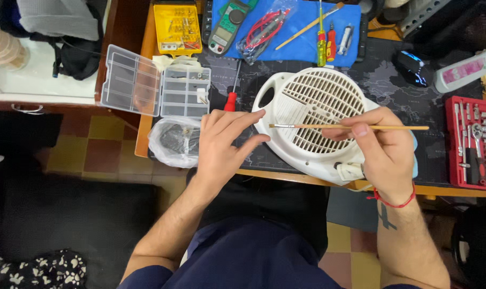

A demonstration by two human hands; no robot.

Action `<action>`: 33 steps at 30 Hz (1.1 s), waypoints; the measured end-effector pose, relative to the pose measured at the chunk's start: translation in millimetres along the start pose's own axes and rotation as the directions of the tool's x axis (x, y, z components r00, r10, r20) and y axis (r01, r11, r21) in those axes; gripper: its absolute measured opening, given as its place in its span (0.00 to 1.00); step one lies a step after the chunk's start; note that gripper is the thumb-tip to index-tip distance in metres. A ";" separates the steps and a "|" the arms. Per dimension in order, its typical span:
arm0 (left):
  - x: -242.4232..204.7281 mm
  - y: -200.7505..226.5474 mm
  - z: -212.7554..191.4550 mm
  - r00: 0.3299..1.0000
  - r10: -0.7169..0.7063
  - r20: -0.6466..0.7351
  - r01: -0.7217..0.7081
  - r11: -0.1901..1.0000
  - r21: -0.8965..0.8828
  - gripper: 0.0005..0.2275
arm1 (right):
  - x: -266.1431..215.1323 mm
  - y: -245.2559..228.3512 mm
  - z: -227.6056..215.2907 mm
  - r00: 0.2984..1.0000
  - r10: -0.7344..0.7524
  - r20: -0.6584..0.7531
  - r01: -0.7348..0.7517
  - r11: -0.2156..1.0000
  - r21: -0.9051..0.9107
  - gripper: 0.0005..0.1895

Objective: The person uses a wooden stick to clean the grill of a white electric heater. They repeatedly insert the stick into the grill openings to remove debris and then place the debris into a plastic bag on the table.

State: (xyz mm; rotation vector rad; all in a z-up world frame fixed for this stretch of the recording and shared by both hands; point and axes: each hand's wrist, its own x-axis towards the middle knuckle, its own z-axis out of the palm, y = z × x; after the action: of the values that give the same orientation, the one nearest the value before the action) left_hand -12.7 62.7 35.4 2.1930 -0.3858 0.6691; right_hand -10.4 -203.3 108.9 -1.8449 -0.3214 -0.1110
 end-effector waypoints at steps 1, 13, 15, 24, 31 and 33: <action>0.1 0.0 -0.1 0.999 0.038 -0.019 -0.037 0.997 0.062 0.17 | -0.6 -1.3 1.1 1.000 -0.012 0.013 0.012 0.999 -0.030 0.10; -6.4 3.5 -12.0 0.998 0.030 -0.056 -0.032 0.999 -0.031 0.03 | -9.0 0.1 11.9 0.999 -0.005 0.051 0.004 1.000 0.016 0.08; -8.1 -2.2 -19.7 0.999 0.015 -0.051 -0.016 1.000 -0.019 0.02 | -10.3 -0.5 12.3 0.999 -0.006 0.044 0.006 1.000 -0.004 0.08; -26.9 -54.4 -82.6 0.999 -0.013 0.040 0.000 0.947 0.321 0.05 | -16.7 29.1 -3.2 0.995 -0.089 -0.049 0.085 0.994 -0.065 0.09; -48.0 -92.3 -84.1 0.977 -0.019 0.210 -0.101 0.834 0.543 0.06 | -21.6 72.9 -28.5 0.983 -0.141 -0.118 0.125 0.984 -0.130 0.13; -48.8 -94.0 -84.7 0.975 -0.030 0.221 -0.100 0.827 0.553 0.02 | -22.3 80.2 -31.9 0.981 -0.138 -0.132 0.123 0.985 -0.117 0.13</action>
State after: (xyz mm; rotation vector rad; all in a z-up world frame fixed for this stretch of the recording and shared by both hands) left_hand -36.4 190.4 -3.7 2.8497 -0.3755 0.6117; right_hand -6.9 -258.4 38.8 -1.9110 -0.3440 -0.3536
